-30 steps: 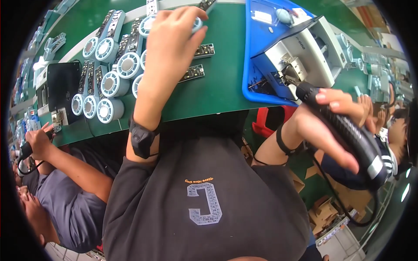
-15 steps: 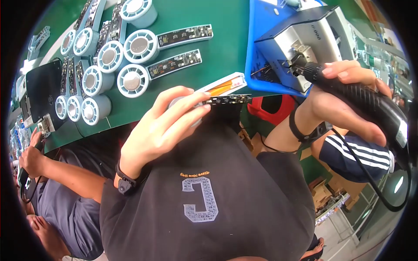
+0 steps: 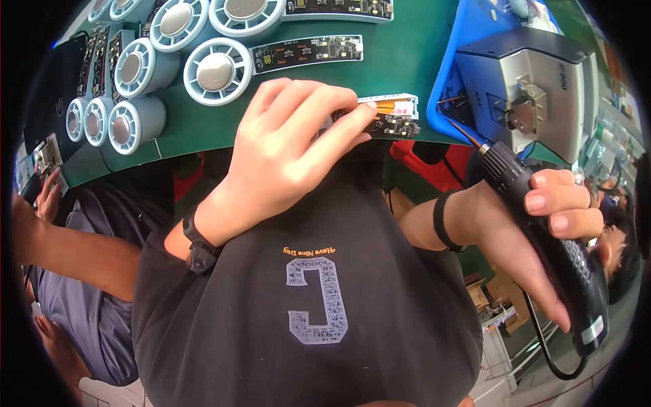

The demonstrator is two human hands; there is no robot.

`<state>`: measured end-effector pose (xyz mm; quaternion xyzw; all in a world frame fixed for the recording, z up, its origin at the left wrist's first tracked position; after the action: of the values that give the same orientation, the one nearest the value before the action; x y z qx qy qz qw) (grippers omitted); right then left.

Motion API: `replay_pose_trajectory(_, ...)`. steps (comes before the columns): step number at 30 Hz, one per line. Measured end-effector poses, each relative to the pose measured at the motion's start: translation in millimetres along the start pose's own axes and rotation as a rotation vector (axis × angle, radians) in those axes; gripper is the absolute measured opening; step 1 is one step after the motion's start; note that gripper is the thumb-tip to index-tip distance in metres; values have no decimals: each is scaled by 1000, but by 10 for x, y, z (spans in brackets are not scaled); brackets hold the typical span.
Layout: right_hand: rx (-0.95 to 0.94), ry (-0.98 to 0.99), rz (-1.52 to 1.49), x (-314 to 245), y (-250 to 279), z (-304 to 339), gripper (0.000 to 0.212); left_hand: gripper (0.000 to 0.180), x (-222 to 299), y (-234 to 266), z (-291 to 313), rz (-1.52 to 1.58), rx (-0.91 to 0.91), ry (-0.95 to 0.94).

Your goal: Using an electric screwdriver to attach components to printed circuit boards.

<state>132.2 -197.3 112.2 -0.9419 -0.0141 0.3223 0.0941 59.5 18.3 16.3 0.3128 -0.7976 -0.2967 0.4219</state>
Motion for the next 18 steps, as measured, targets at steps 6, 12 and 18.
replay_pose_trajectory(6,-49,-32,-9,102,-39,78,85,34,-67,-25,-15,-24,60,-9)
replay_pose_trajectory(12,-93,-8,19,242,-88,107,90,37,-69,-28,-40,13,12,72)
replay_pose_trajectory(18,-303,-26,-48,410,2,74,94,45,-91,-18,-48,54,29,60)
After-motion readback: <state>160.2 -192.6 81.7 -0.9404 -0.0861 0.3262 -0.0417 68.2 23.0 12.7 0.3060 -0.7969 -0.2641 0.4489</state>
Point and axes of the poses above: each hand's wrist, its own z-axis away from the middle knuckle, its own y-axis out of the back of the hand, x = y × z, the point moved 6 cm from there along -z, towards the middle knuckle, and after that the axes turned 1 degree about z, right-handed, at the moved point
